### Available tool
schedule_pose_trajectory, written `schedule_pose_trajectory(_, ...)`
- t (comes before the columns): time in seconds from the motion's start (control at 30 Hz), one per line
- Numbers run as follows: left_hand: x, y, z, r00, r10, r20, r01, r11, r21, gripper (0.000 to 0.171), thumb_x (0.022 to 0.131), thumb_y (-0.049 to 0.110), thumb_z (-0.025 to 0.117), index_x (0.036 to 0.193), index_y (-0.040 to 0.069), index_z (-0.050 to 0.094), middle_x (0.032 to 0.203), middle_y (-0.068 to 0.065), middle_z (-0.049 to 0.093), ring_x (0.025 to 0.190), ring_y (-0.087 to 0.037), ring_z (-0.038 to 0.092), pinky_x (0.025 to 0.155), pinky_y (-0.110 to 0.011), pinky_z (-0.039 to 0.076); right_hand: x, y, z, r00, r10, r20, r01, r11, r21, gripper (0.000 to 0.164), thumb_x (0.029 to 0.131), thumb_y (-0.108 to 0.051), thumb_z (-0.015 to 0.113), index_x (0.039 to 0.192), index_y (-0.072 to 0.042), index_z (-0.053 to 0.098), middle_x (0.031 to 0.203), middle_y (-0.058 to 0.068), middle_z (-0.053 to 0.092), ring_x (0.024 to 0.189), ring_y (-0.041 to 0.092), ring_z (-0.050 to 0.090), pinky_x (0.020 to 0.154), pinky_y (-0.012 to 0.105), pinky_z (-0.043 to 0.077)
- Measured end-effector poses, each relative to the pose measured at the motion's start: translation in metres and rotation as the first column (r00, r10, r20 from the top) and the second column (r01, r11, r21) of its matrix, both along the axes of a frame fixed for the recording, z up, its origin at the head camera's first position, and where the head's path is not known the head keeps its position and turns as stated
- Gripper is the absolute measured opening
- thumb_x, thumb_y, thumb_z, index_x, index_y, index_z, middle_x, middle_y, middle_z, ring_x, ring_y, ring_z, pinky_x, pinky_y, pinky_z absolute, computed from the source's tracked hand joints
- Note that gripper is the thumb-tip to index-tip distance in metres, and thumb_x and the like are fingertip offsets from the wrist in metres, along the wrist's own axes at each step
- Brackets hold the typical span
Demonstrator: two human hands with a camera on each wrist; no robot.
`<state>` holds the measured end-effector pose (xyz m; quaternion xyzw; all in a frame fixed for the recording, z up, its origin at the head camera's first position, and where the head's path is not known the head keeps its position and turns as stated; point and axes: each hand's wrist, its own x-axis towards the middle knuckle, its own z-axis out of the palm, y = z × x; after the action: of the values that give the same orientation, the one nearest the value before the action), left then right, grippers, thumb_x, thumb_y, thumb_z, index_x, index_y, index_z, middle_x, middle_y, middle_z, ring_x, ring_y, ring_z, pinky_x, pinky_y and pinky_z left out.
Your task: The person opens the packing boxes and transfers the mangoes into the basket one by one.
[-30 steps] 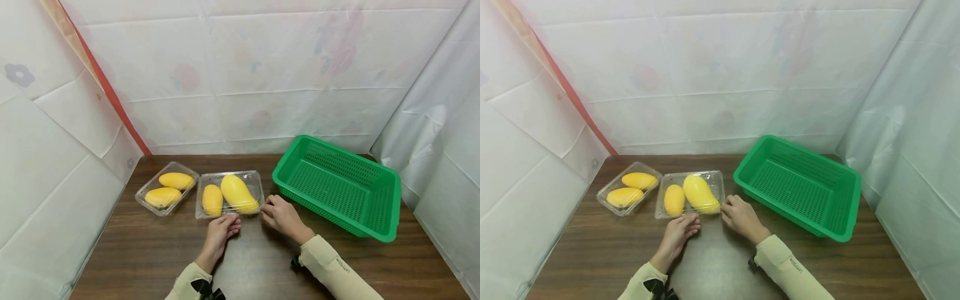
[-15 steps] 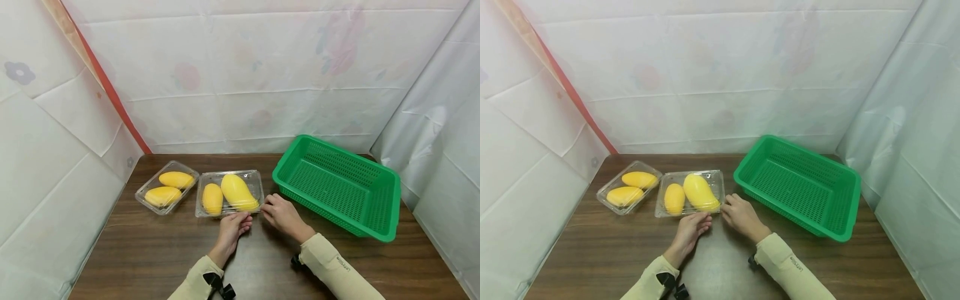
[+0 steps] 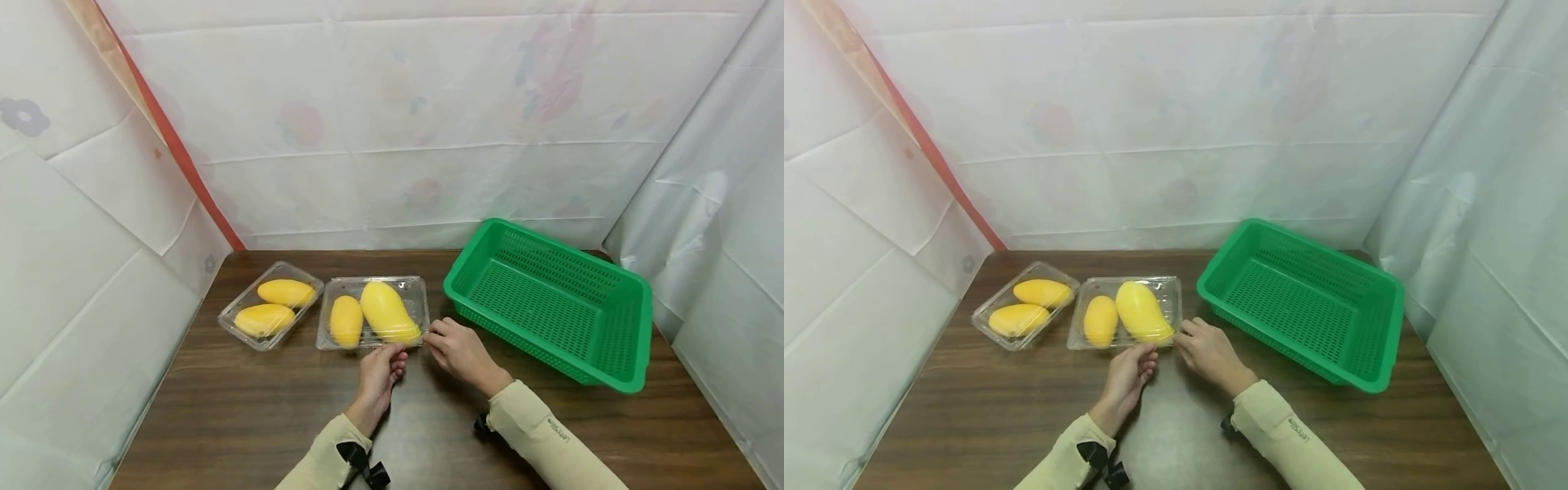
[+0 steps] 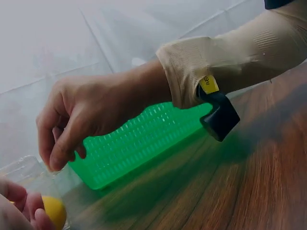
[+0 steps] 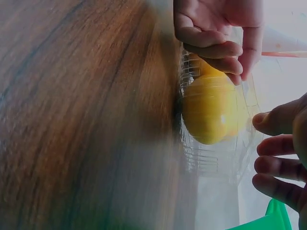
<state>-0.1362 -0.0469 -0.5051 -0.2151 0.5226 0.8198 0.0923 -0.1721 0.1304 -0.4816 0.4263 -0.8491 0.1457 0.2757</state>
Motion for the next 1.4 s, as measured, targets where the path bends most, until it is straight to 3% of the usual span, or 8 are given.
schedule_pose_trajectory(0.3,0.001,0.007,0.003,0.994,0.103,0.029,-0.103,0.995,-0.004,0.012,0.086,0.007,0.060,0.074,0.011,0.062,0.061,0.005,0.056,0.053,-0.005,0.050,0.050,-0.017,0.041,0.000,-0.005,0.004,0.999,0.023,-0.029,-0.023,1.000,-0.008,0.009,0.076,-0.006,0.077,0.082,-0.010,0.074,0.081,-0.002,0.063,0.070,0.014,0.053,0.058,0.022,0.047)
schedule_pose_trajectory(0.5,0.001,0.012,0.012,0.986,0.167,0.017,-0.165,0.984,-0.062,0.015,0.083,0.005,0.060,0.069,0.010,0.057,0.058,0.004,0.055,0.050,-0.007,0.049,0.046,-0.018,0.039,-0.003,-0.007,0.012,0.999,0.032,-0.026,-0.033,0.999,-0.027,0.010,0.075,-0.002,0.076,0.081,-0.009,0.073,0.079,-0.002,0.063,0.069,0.013,0.053,0.058,0.021,0.047)
schedule_pose_trajectory(0.73,-0.001,0.015,0.012,0.982,0.185,0.033,-0.179,0.975,-0.128,0.010,0.080,0.004,0.060,0.070,0.006,0.061,0.057,0.003,0.054,0.050,-0.008,0.050,0.044,-0.017,0.037,-0.002,-0.007,0.010,1.000,0.010,0.012,-0.009,0.999,-0.045,0.009,0.074,-0.001,0.074,0.079,-0.009,0.074,0.076,-0.002,0.062,0.067,0.011,0.054,0.057,0.021,0.048)
schedule_pose_trajectory(0.9,0.003,0.016,0.011,0.978,0.208,0.034,-0.202,0.971,-0.128,0.013,0.079,0.003,0.060,0.067,0.008,0.060,0.056,0.004,0.055,0.050,-0.008,0.051,0.043,-0.016,0.036,0.001,-0.009,0.005,0.999,0.006,0.036,-0.003,0.996,-0.092,0.009,0.074,0.000,0.074,0.077,-0.008,0.073,0.073,-0.002,0.060,0.064,0.010,0.052,0.055,0.021,0.047)
schedule_pose_trajectory(1.0,0.003,0.019,0.010,0.978,0.206,0.041,-0.199,0.972,-0.127,0.012,0.080,0.006,0.062,0.068,0.008,0.061,0.058,0.005,0.057,0.050,-0.007,0.053,0.043,-0.017,0.036,0.001,-0.008,0.002,0.998,-0.001,0.056,0.007,0.994,-0.109,0.008,0.075,0.000,0.074,0.076,-0.008,0.073,0.073,-0.002,0.061,0.064,0.011,0.054,0.055,0.022,0.048)
schedule_pose_trajectory(1.17,0.005,0.021,0.006,0.978,0.200,0.059,-0.193,0.975,-0.105,0.014,0.086,0.011,0.066,0.086,-0.002,0.067,0.062,0.005,0.062,0.049,-0.005,0.054,0.043,-0.018,0.040,-0.002,-0.006,-0.006,0.998,0.008,0.064,0.001,0.992,-0.125,0.008,0.075,0.000,0.075,0.076,-0.008,0.073,0.074,-0.002,0.061,0.065,0.011,0.054,0.056,0.021,0.048)
schedule_pose_trajectory(1.4,0.000,0.021,0.000,0.996,0.088,0.016,-0.087,0.994,-0.071,0.025,0.087,0.014,0.067,0.097,-0.009,0.069,0.066,0.002,0.068,0.052,-0.004,0.059,0.048,-0.017,0.047,-0.004,-0.010,-0.009,0.997,0.038,0.069,-0.029,0.991,-0.129,0.009,0.075,0.000,0.075,0.078,-0.008,0.073,0.075,-0.002,0.061,0.066,0.010,0.055,0.057,0.020,0.048)
